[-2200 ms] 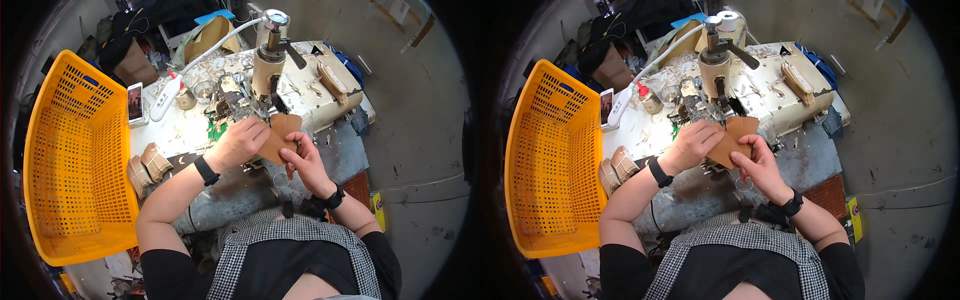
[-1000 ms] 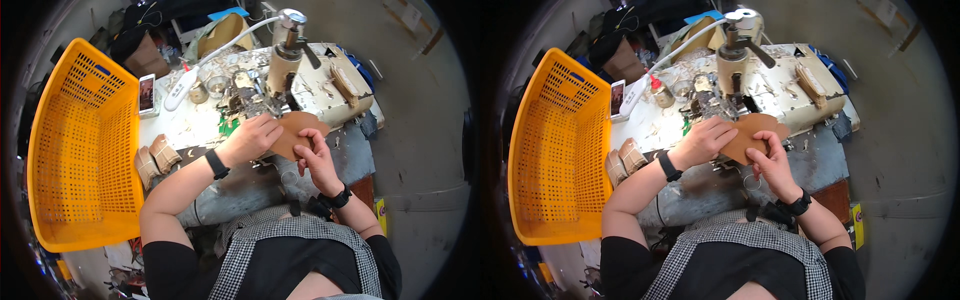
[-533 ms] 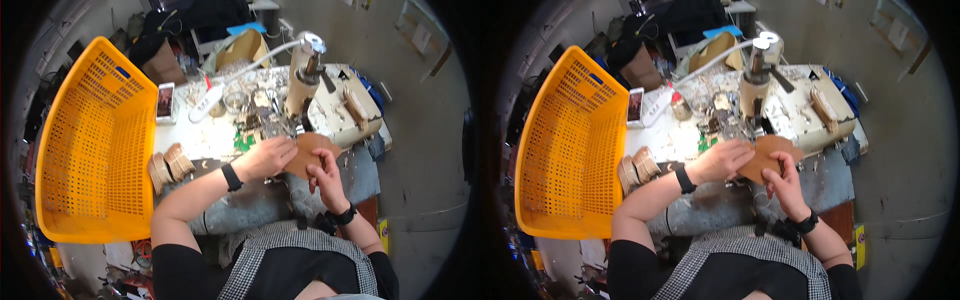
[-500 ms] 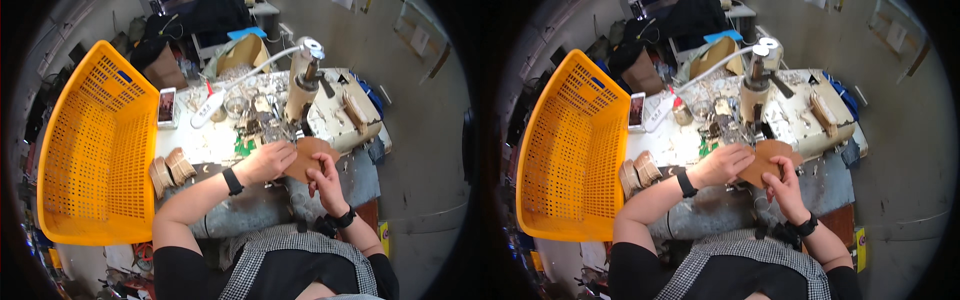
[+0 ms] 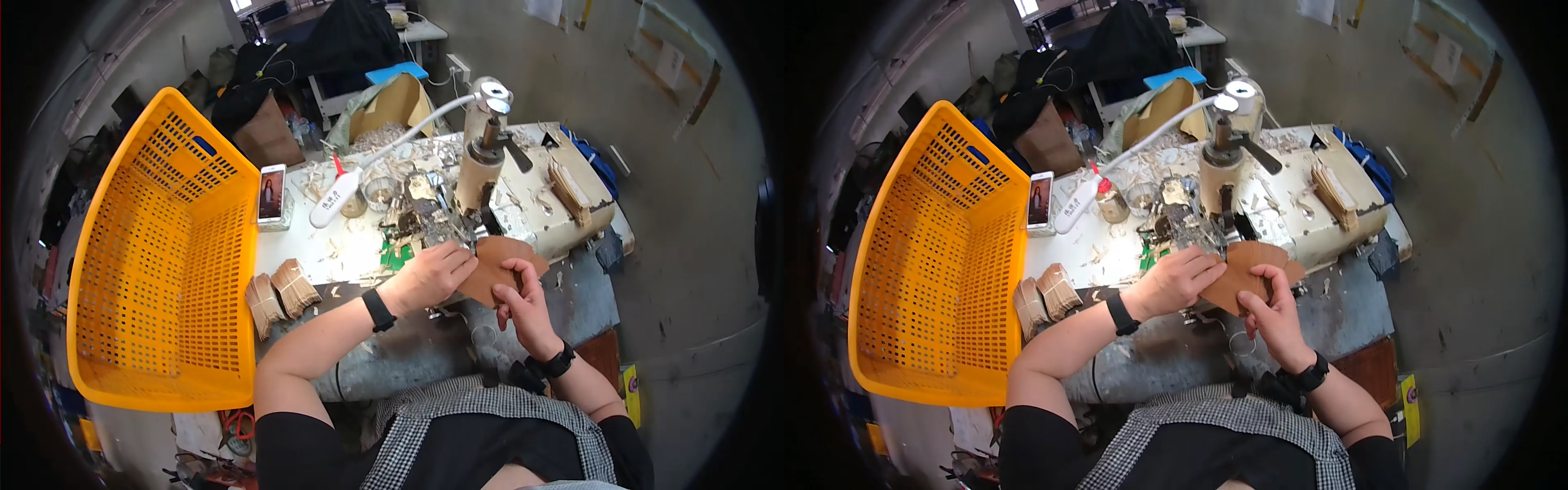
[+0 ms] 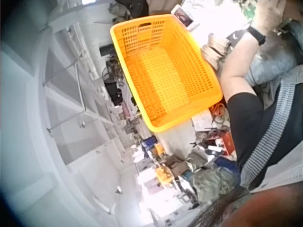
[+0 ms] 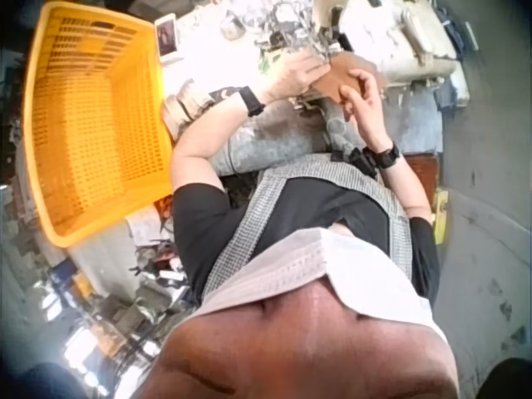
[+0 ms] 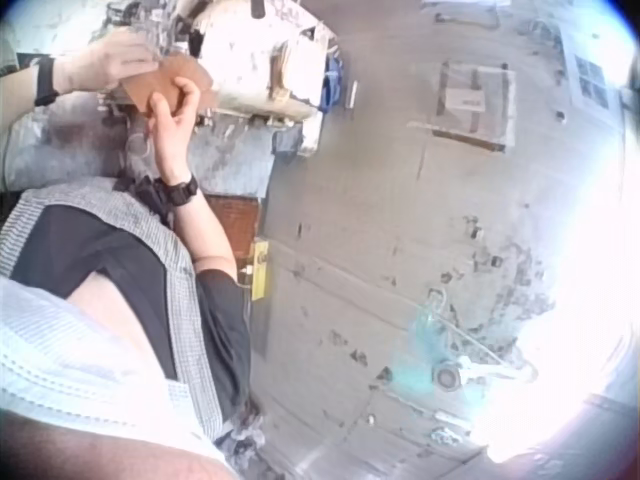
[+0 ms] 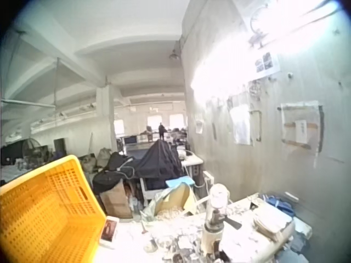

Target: Skiving the edges of leather pieces using an industrial skiving machine.

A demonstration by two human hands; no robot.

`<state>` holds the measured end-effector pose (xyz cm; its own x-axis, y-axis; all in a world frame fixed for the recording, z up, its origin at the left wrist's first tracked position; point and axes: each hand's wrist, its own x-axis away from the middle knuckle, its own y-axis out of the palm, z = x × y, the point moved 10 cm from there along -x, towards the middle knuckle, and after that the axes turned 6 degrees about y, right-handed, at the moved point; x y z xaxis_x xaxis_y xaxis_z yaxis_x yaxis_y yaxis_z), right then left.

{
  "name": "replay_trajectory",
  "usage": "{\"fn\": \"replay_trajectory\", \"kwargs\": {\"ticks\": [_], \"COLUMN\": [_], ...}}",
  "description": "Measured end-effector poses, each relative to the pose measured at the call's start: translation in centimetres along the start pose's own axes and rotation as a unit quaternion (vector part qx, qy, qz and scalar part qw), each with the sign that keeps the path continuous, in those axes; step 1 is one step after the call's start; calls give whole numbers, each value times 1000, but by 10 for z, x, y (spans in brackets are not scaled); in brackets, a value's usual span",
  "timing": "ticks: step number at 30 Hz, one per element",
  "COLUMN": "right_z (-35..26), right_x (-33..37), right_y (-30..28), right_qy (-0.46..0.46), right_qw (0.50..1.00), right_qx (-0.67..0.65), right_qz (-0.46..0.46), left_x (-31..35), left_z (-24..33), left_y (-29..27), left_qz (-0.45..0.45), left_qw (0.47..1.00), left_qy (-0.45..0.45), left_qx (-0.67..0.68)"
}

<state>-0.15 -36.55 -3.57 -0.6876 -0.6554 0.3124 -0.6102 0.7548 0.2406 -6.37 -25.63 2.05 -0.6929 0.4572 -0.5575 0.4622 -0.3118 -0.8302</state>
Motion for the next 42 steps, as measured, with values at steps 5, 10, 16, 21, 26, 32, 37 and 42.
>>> {"fn": "replay_trajectory", "kwargs": {"ticks": [5,10,16,21,26,32,37,42], "right_z": [4,0,0,0,1,0,-2,4], "right_x": [-4,-2,-4,-3,-4,-3,-5,-8], "right_y": [-2,0,1,-1,-1,-2,-4,-10], "right_qy": [-6,-4,-3,-7,-10,-11,-37,-23], "right_qw": [1000,1000,1000,1000,1000,1000,999,998], "right_qx": [2,4,-3,11,15,15,20,45], "right_qz": [8,5,7,12,13,20,33,28], "left_x": [-3,-1,1,0,0,0,-2,-2], "left_z": [2,0,-2,-2,-3,1,-3,1], "left_y": [-6,-6,-3,-4,-5,-7,-7,-1], "left_qz": [9,5,-6,-3,2,14,4,-27], "left_qw": [1000,1000,1000,1000,1000,999,1000,998], "left_qy": [1,-22,-7,-20,-16,-15,15,-21], "left_qx": [6,-17,0,9,14,41,9,59]}}
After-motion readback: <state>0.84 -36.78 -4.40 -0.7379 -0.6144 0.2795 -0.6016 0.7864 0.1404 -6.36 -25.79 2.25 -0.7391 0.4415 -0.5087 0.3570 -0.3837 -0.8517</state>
